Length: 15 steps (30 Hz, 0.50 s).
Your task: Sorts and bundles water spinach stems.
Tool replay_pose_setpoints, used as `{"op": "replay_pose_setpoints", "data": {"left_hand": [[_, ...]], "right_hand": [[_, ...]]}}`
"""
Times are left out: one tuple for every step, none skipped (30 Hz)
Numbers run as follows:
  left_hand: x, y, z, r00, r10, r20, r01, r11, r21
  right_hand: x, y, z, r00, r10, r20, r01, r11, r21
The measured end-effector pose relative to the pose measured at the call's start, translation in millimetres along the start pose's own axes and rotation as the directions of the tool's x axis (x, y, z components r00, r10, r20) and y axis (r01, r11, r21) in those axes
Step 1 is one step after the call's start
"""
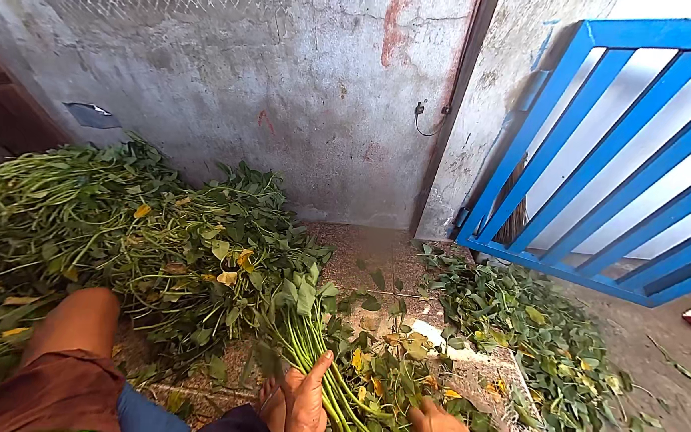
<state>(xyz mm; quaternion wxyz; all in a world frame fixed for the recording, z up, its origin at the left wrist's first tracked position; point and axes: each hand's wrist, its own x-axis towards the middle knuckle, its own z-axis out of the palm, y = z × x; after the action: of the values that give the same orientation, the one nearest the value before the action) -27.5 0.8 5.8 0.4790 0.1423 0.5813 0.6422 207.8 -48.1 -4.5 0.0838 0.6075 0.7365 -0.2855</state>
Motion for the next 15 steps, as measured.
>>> {"op": "replay_pose_setpoints", "data": {"left_hand": [[-3.6, -1.1, 2.8, 1.000, -0.012, 0.024, 0.012, 1.000, 0.013], [-7.4, -1.8, 5.2, 0.999, -0.024, 0.046, 0.023, 1.000, 0.021], [-10.5, -1.9, 7.1, 0.997, -0.032, 0.067, 0.031, 0.999, 0.022], [-12.6, -1.7, 7.7, 0.995, -0.036, 0.091, 0.035, 0.999, 0.019], [-13.3, -1.3, 7.2, 0.993, -0.037, 0.115, 0.036, 0.999, 0.012], [-13.1, -0.7, 5.8, 0.990, -0.036, 0.137, 0.036, 0.999, 0.002], [-12.3, 0.7, 3.5, 0.987, -0.037, 0.157, 0.038, 0.999, -0.006], [-11.3, 2.9, 0.7, 0.984, -0.046, 0.171, 0.048, 0.999, -0.006], [-10.3, 4.7, -2.2, 0.981, -0.056, 0.183, 0.057, 0.998, 0.001], [-10.0, 6.1, -4.0, 0.980, -0.062, 0.190, 0.060, 0.998, 0.017], [-9.6, 6.5, -5.0, 0.978, -0.064, 0.200, 0.058, 0.998, 0.035], [-9.7, 7.1, -4.6, 0.977, -0.062, 0.204, 0.054, 0.997, 0.047], [-9.9, 8.6, -3.0, 0.980, -0.055, 0.193, 0.046, 0.998, 0.050], [-10.1, 12.0, -1.1, 0.985, -0.034, 0.171, 0.028, 0.999, 0.039], [-10.2, 17.9, 1.0, 0.990, 0.002, 0.138, -0.004, 1.000, 0.017]], "right_hand": [[4.1, -6.8, -4.2, 0.992, -0.061, -0.113, 0.068, 0.996, 0.062], [7.7, -18.7, -7.8, 0.972, -0.105, -0.210, 0.138, 0.979, 0.152], [11.0, -33.3, -10.5, 0.954, -0.132, -0.270, 0.205, 0.943, 0.261], [15.4, -46.8, -9.4, 0.940, -0.153, -0.306, 0.264, 0.893, 0.364], [21.3, -57.6, -4.0, 0.926, -0.169, -0.338, 0.316, 0.836, 0.448], [26.9, -66.3, 3.1, 0.912, -0.170, -0.373, 0.354, 0.786, 0.507], [30.7, -73.6, 9.7, 0.901, -0.156, -0.405, 0.372, 0.758, 0.536], [32.0, -79.7, 13.9, 0.893, -0.135, -0.429, 0.372, 0.758, 0.535], [30.5, -84.8, 15.6, 0.889, -0.116, -0.442, 0.359, 0.775, 0.519], [27.3, -88.6, 16.3, 0.889, -0.105, -0.446, 0.344, 0.795, 0.500], [23.3, -91.7, 16.9, 0.891, -0.101, -0.443, 0.333, 0.808, 0.486], [19.0, -93.7, 18.2, 0.892, -0.103, -0.440, 0.329, 0.815, 0.477], [15.6, -93.6, 22.6, 0.888, -0.106, -0.447, 0.334, 0.817, 0.470], [12.0, -91.3, 28.6, 0.877, -0.114, -0.467, 0.350, 0.817, 0.458], [8.4, -86.3, 36.1, 0.858, -0.129, -0.497, 0.375, 0.818, 0.436]]}}
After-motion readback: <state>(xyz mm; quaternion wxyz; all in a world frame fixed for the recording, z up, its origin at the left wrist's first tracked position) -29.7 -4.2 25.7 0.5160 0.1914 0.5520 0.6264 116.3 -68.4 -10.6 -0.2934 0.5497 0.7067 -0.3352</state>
